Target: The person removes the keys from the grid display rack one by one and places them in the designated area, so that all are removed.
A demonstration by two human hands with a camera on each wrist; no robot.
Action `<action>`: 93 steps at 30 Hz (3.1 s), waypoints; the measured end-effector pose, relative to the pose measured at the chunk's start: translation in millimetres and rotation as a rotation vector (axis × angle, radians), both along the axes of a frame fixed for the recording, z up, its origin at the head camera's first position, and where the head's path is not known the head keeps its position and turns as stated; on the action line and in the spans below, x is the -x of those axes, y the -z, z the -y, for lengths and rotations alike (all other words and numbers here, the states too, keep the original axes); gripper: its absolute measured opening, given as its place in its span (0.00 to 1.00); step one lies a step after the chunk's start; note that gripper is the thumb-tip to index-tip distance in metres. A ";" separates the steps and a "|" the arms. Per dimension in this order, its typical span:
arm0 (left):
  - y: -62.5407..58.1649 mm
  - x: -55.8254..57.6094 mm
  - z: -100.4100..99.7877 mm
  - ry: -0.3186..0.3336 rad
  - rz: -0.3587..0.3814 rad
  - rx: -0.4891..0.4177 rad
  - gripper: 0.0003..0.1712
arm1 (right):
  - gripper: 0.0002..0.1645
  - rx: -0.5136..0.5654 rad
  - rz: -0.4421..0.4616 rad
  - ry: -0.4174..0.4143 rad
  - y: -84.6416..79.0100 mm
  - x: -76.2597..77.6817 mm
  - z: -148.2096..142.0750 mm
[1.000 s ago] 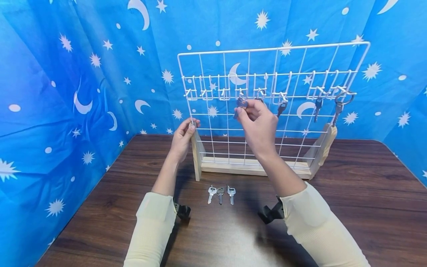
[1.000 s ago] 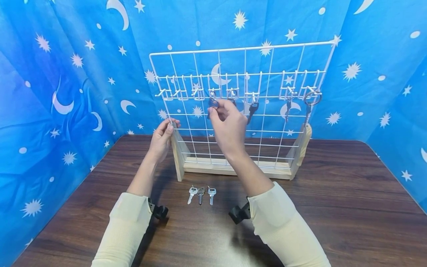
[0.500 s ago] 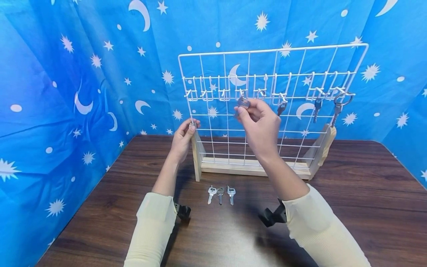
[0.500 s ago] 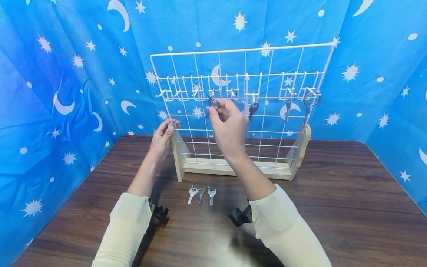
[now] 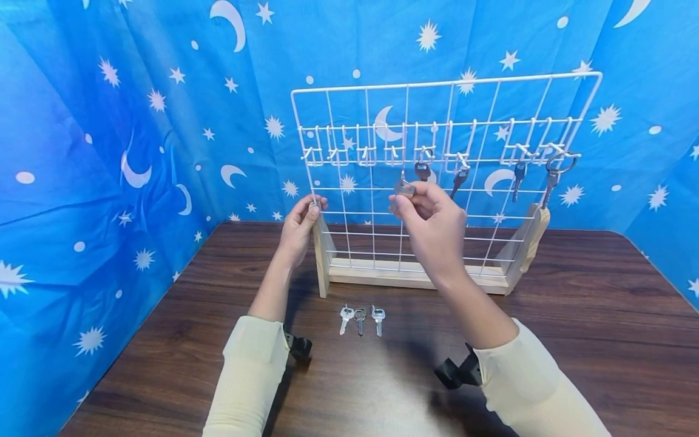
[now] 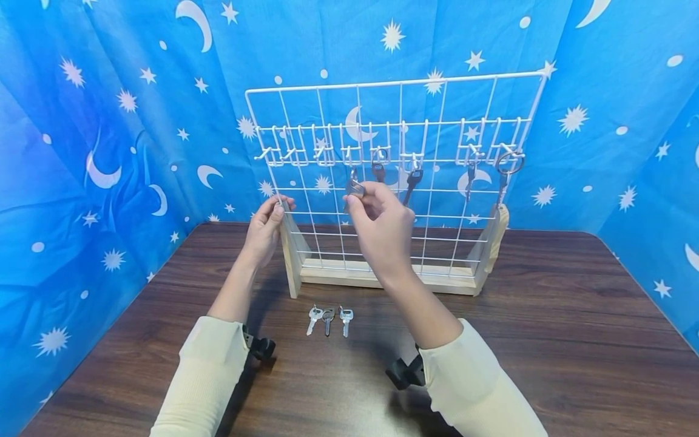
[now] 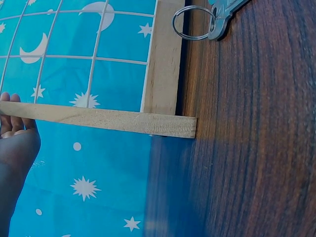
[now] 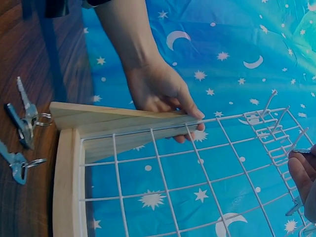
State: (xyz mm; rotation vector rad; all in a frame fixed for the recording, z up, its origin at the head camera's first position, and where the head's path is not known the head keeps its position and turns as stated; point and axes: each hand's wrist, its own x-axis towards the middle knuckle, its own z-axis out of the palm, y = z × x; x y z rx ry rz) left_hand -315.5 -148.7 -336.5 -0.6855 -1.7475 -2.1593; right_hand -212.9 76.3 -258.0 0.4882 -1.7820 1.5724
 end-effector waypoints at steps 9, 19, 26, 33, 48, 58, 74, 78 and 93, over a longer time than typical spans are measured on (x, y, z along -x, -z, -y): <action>0.8 1.0 0.7 0.004 -0.002 0.002 0.12 | 0.05 -0.046 0.036 0.024 17.1 -4.5 -6.1; 0.8 0.4 -0.2 0.003 -0.001 0.001 0.13 | 0.04 -0.049 0.114 0.006 35.8 -7.6 -8.6; -0.1 0.1 -0.6 0.003 0.002 -0.002 0.11 | 0.04 -0.067 0.142 -0.004 44.8 -8.7 -10.7; -1.3 -0.2 -1.5 -0.006 0.014 -0.005 0.12 | 0.04 -0.077 0.190 -0.030 51.0 -9.3 -12.0; 0.2 -0.1 0.6 -0.004 0.004 -0.002 0.12 | 0.04 -0.110 0.277 -0.065 68.4 -7.2 -14.9; -0.5 0.6 0.3 -0.007 0.013 0.008 0.11 | 0.10 0.015 0.481 -0.203 71.7 -2.3 -13.4; -2.0 -0.1 -0.7 -0.026 0.022 0.034 0.18 | 0.12 0.044 0.724 -0.349 93.6 0.0 -18.8; -0.6 0.3 -0.3 -0.025 0.018 0.026 0.24 | 0.13 0.032 0.741 -0.369 101.1 -0.1 -20.3; -2.2 -1.1 -0.1 -0.009 0.021 0.006 0.14 | 0.12 0.009 0.825 -0.399 116.0 -1.9 -23.3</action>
